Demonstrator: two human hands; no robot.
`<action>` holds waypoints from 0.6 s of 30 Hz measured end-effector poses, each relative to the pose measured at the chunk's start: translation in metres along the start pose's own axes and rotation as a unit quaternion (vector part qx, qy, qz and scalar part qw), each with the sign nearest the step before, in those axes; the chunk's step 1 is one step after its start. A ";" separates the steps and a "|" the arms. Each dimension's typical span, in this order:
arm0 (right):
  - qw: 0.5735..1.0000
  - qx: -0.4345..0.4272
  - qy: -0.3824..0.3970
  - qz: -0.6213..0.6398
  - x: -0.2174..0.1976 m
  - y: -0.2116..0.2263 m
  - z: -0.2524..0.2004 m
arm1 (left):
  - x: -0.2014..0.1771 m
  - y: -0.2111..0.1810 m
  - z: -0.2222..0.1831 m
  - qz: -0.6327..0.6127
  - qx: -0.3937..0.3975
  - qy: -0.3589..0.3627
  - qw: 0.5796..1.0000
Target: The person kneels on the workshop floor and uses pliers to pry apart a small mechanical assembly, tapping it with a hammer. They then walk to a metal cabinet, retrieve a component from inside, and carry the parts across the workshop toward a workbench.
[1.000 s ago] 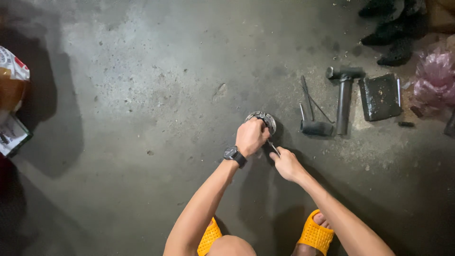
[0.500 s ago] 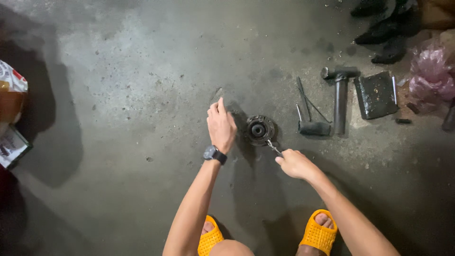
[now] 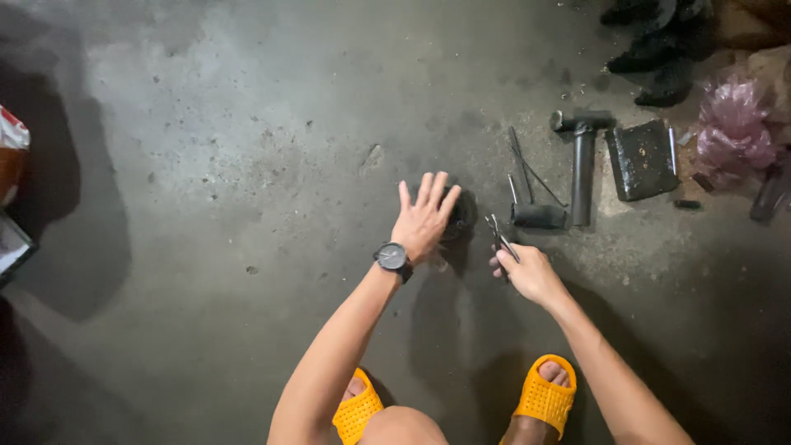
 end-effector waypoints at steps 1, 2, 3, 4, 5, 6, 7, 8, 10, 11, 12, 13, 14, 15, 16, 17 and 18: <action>1.000 -0.002 0.001 0.001 0.004 -0.002 0.002 | -0.013 0.002 0.002 0.002 -0.001 0.000 1.000; 1.000 -0.014 0.005 -0.025 0.008 -0.003 0.002 | -0.019 0.010 0.003 -0.063 -0.052 0.048 0.996; 0.998 -0.027 0.009 -0.050 0.012 -0.005 0.004 | -0.024 0.017 0.003 -0.129 -0.102 0.095 0.982; 0.998 -0.027 0.011 -0.050 0.015 -0.005 0.003 | -0.032 0.016 0.004 -0.128 -0.103 0.096 0.982; 0.992 -0.031 0.035 -0.120 0.020 -0.005 0.004 | -0.035 0.019 0.003 -0.189 -0.143 0.127 0.963; 0.980 -0.033 0.059 -0.189 0.026 -0.006 0.002 | -0.037 0.019 0.000 -0.250 -0.182 0.160 0.938; 0.980 -0.031 0.062 -0.189 0.028 -0.007 -0.001 | -0.034 0.016 -0.004 -0.250 -0.183 0.162 0.937; 0.981 -0.038 0.072 -0.179 0.031 -0.005 -0.002 | -0.035 0.013 -0.004 -0.241 -0.172 0.143 0.945; 0.981 -0.045 0.082 -0.168 0.033 -0.001 -0.002 | -0.027 0.007 -0.006 -0.231 -0.159 0.125 0.952; 0.982 -0.046 0.078 -0.167 0.032 0.001 -0.001 | -0.022 0.005 -0.007 -0.243 -0.155 0.097 0.953; 0.983 -0.045 0.073 -0.165 0.031 0.001 -0.002 | -0.017 0.001 -0.009 -0.256 -0.148 0.071 0.953; 0.983 -0.043 0.071 -0.163 0.030 0.004 -0.004 | -0.010 -0.002 -0.008 -0.256 -0.146 0.073 0.953; 0.984 -0.042 0.063 -0.163 0.027 0.008 -0.005 | -0.002 -0.005 -0.007 -0.275 -0.156 0.076 0.946; 0.984 -0.041 0.056 -0.163 0.025 0.012 -0.007 | 0.005 -0.007 -0.006 -0.293 -0.166 0.080 0.938; 0.984 -0.042 0.055 -0.165 0.025 0.007 -0.006 | 0.009 -0.011 -0.004 -0.294 -0.167 0.078 0.938; 0.984 -0.053 0.047 -0.162 0.024 0.003 -0.005 | 0.013 -0.014 -0.001 -0.292 -0.167 0.075 0.939; 0.984 -0.064 0.040 -0.159 0.024 0.000 -0.003 | 0.017 -0.017 0.001 -0.289 -0.168 0.072 0.940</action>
Point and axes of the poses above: each hand's wrist, its own z-axis towards the middle knuckle, its own x-axis out of the palm, y = z × x, the point moved 7 cm from there along z, towards the middle knuckle, and after that the axes turned 7 degrees about -x, right-handed, at the moved point
